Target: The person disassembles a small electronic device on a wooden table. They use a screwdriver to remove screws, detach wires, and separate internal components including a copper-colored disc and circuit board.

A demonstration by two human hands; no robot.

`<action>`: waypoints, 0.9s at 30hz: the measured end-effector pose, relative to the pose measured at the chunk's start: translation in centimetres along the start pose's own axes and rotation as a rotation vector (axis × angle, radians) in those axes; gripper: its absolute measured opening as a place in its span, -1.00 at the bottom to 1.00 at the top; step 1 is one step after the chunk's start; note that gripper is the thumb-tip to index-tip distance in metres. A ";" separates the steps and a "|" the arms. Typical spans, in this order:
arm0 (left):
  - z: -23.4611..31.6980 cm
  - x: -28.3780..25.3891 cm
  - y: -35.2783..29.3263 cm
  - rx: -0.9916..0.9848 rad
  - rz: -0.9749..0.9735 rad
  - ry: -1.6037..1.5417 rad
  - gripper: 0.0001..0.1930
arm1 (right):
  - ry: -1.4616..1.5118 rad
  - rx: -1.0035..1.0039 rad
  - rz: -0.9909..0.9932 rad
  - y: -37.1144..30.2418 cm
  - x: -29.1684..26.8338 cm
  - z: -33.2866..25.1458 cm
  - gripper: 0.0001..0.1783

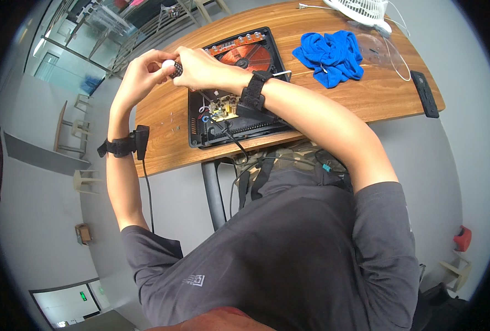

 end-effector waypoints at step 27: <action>2.3 0.4 -0.1 -0.181 0.200 0.428 -0.62 | -0.053 0.007 0.062 -0.7 -0.7 0.3 -0.41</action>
Point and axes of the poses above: each hand's wrist, its own y-axis towards the middle knuckle, its own x-axis out of the palm, z = x × y, the point moved 5 cm from there along y, towards the middle knuckle, and after that the axes turned 7 degrees about -x, right-handed, at the moved point
